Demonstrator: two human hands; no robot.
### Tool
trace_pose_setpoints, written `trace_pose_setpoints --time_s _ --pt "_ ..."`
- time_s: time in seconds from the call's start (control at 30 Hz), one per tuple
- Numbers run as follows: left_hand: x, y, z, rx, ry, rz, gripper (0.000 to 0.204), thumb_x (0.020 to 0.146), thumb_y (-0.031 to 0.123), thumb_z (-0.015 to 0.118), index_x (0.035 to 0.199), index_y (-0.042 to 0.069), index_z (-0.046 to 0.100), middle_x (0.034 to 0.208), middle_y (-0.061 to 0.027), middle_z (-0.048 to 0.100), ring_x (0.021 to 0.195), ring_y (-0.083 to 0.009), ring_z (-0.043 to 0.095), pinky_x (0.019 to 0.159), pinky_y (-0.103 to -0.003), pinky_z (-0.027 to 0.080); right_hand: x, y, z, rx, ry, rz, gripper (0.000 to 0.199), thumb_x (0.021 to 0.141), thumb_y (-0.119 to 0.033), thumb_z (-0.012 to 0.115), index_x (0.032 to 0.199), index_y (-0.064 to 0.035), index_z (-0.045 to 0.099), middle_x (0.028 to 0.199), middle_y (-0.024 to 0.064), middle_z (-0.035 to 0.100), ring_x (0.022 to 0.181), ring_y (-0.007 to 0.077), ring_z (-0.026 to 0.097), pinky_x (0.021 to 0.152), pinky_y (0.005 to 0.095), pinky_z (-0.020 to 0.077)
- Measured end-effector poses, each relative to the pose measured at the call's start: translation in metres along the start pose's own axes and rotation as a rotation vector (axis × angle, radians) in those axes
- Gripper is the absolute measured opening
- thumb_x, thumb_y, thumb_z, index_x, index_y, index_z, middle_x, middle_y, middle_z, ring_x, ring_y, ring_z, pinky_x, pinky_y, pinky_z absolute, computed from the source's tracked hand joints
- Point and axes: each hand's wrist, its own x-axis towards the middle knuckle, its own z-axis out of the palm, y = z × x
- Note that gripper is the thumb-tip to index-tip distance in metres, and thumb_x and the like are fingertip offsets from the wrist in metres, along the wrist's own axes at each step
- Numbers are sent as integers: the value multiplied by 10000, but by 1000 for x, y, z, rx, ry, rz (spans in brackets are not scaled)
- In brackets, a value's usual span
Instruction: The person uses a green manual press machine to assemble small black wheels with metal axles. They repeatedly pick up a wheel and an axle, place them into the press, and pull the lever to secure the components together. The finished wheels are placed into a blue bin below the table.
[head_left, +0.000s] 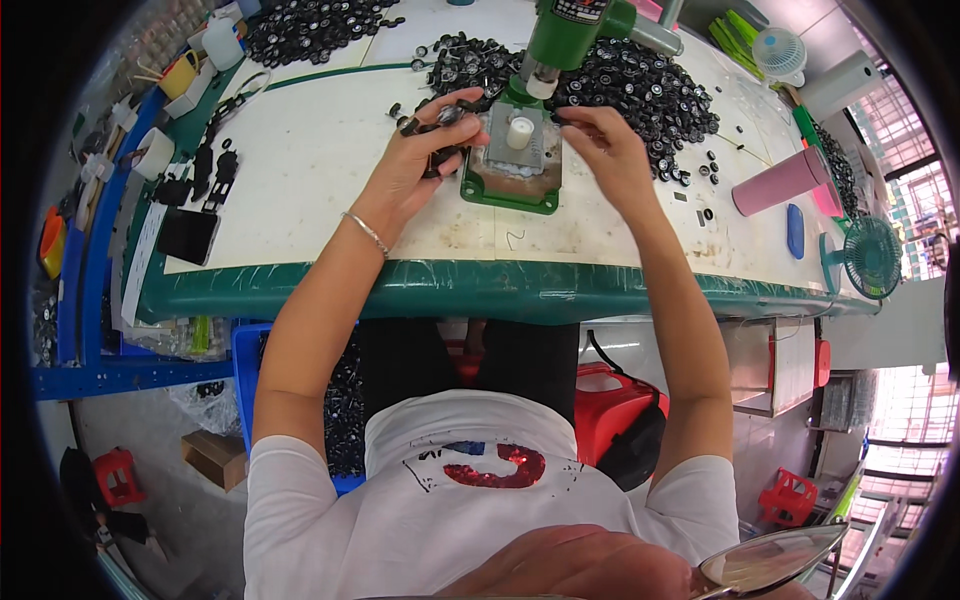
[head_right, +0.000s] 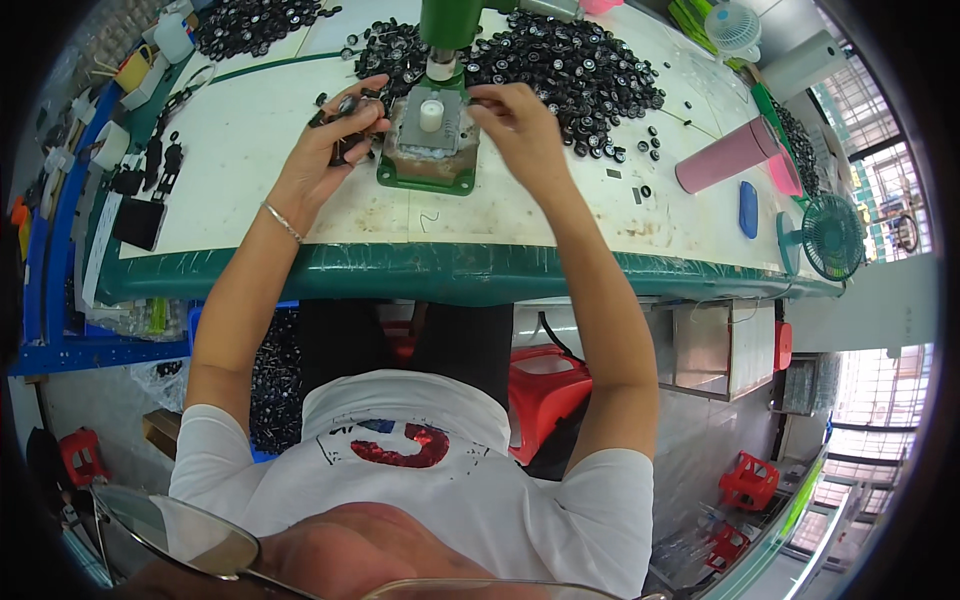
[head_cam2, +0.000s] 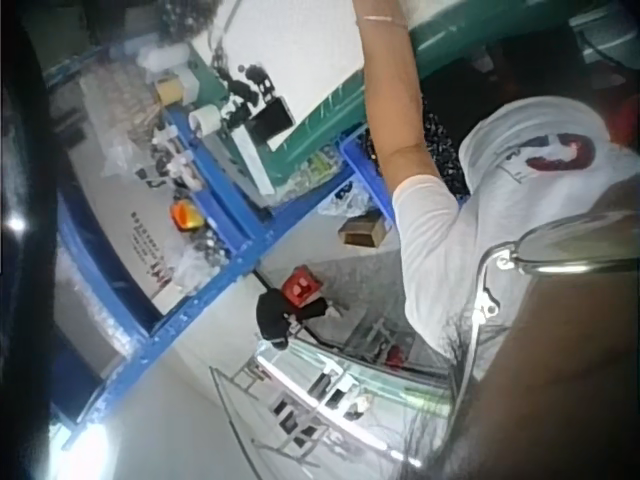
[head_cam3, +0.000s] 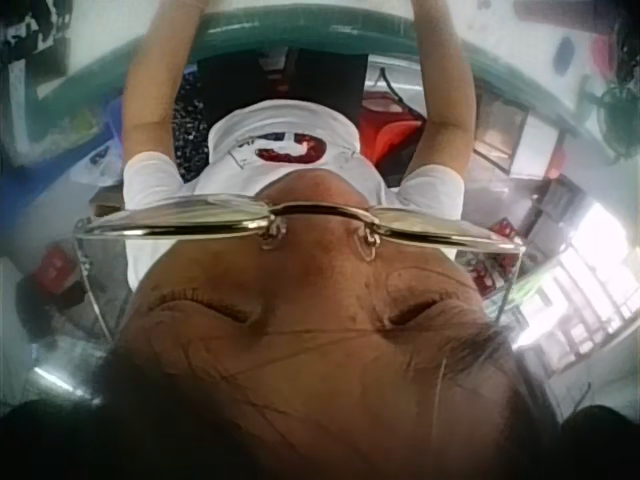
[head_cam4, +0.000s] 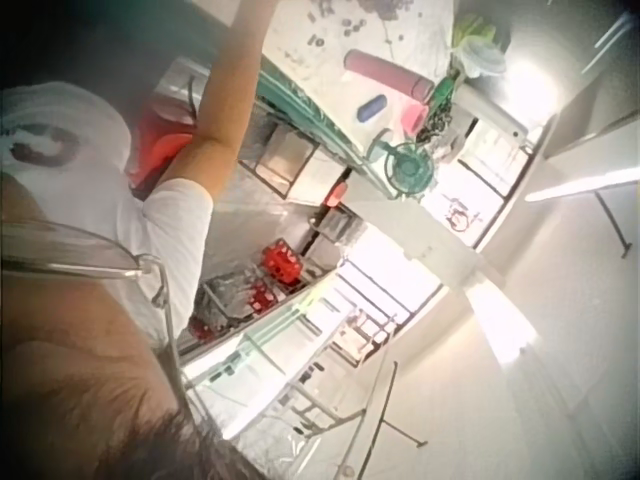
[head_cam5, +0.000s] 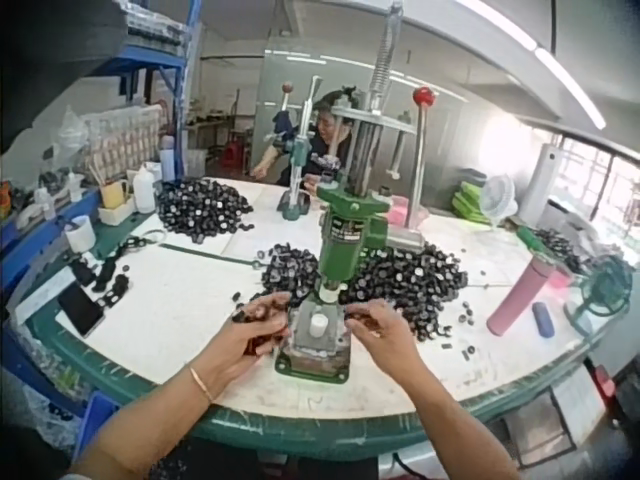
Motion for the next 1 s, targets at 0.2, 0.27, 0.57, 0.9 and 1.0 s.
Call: trace_pose_setpoints --time_s 0.2,0.27,0.57,0.9,1.0 --pt "20 -9 0 147 7 -60 417 918 189 619 1305 63 527 808 -37 634 677 -102 637 434 -180 333 14 -9 28 -5 -89 3 244 853 -185 676 1064 -63 678 984 87 597 824 178 613 752 289 496" --pt "13 -5 6 262 23 -83 440 941 218 581 1343 61 493 815 -39 631 664 -84 616 421 -171 314 6 -11 34 6 -93 46 248 859 -194 671 1071 -65 678 1002 86 591 831 183 614 756 292 495" --pt "6 -7 4 422 27 22 510 839 71 681 1324 65 521 832 -28 641 637 -74 600 456 -173 348 -1 -18 37 85 18 43 256 856 -163 667 1086 -51 664 975 57 589 789 142 569 744 280 475" --pt "-10 -13 27 747 -76 138 605 788 -29 662 1356 96 492 980 -36 652 840 -115 619 764 -263 527 -18 -62 45 136 -102 4 247 813 -112 697 1048 -51 653 937 63 620 762 156 585 696 288 486" --pt "-13 -17 18 864 -132 231 604 778 -27 674 1344 80 496 959 -36 643 853 -123 634 715 -258 526 -22 -63 43 -2 -121 -152 230 814 -100 694 1035 -53 655 962 72 633 800 178 608 729 289 490"
